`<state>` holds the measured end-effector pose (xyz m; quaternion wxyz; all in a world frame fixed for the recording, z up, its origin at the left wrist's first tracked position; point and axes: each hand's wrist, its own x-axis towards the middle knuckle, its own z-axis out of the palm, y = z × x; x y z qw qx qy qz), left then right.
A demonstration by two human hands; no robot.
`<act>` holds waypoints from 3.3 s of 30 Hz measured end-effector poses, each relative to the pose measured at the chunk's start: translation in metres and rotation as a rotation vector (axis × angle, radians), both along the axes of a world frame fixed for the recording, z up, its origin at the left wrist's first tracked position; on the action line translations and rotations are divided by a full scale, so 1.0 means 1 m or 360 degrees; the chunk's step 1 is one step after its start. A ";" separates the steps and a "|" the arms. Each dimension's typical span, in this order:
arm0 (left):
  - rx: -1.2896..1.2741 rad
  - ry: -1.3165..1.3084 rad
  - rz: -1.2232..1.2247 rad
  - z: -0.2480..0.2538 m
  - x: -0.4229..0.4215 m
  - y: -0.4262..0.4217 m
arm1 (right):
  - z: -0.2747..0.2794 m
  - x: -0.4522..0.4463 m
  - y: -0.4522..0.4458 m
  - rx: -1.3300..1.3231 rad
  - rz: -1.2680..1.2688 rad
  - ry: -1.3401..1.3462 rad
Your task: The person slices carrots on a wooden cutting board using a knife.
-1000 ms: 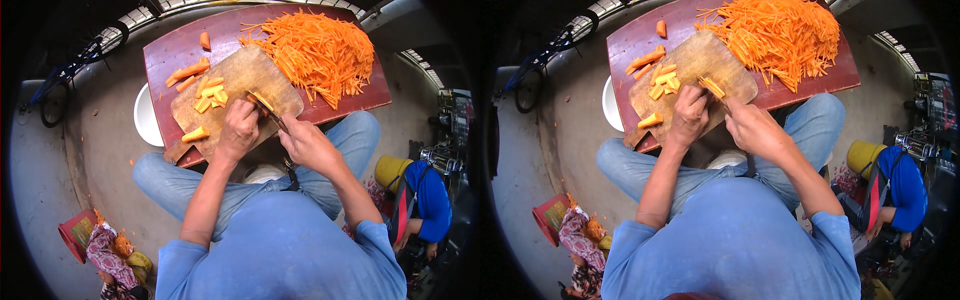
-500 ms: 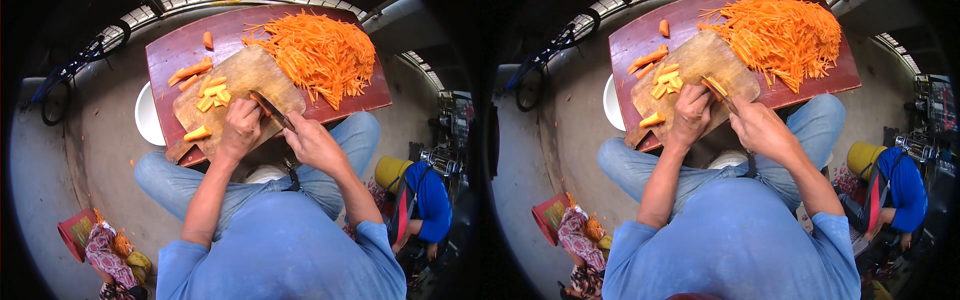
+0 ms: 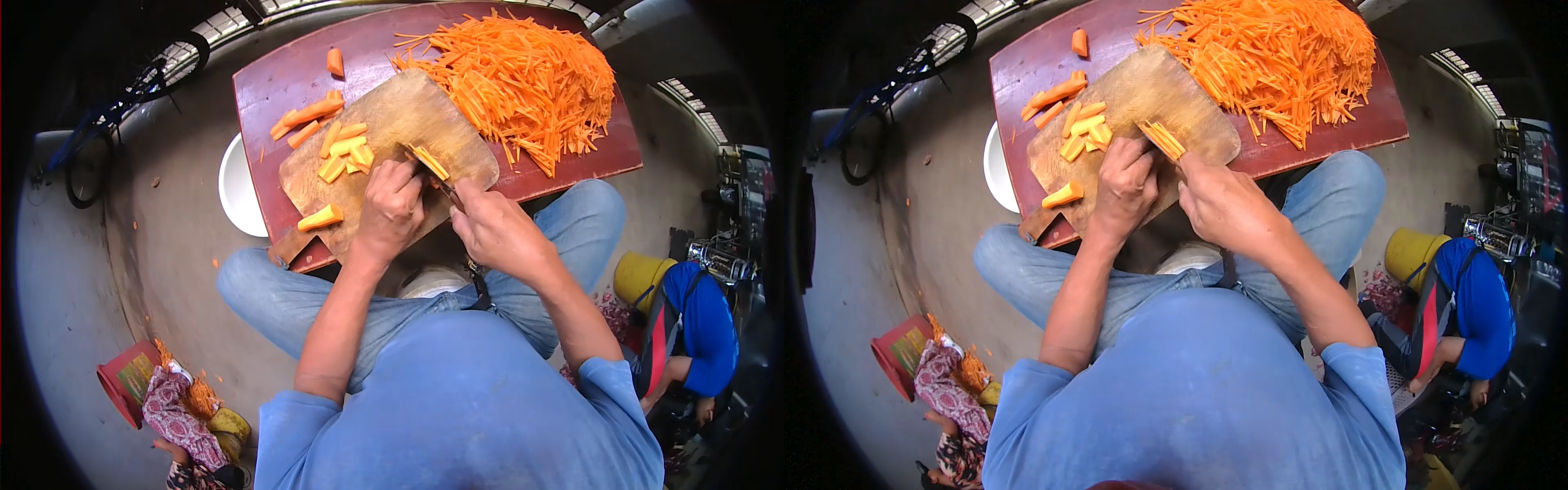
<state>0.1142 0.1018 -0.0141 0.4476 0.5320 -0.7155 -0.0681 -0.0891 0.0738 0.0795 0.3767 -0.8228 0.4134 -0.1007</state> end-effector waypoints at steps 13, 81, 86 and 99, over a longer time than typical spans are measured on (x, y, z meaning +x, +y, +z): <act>0.0019 -0.0090 -0.0018 -0.001 0.002 0.004 | 0.014 -0.011 0.007 0.0104 -0.0031 0.0010; 0.0229 0.0408 0.0084 0.019 -0.014 -0.009 | -0.042 -0.098 -0.126 -0.0204 -0.0554 -0.0997; 0.0101 0.0659 0.0082 0.064 -0.028 -0.065 | -0.017 -0.086 -0.098 -0.0893 -0.0306 -0.0594; 0.0495 -0.0737 -0.0285 0.098 -0.036 -0.210 | -0.005 -0.088 -0.075 -0.1156 -0.0108 -0.0070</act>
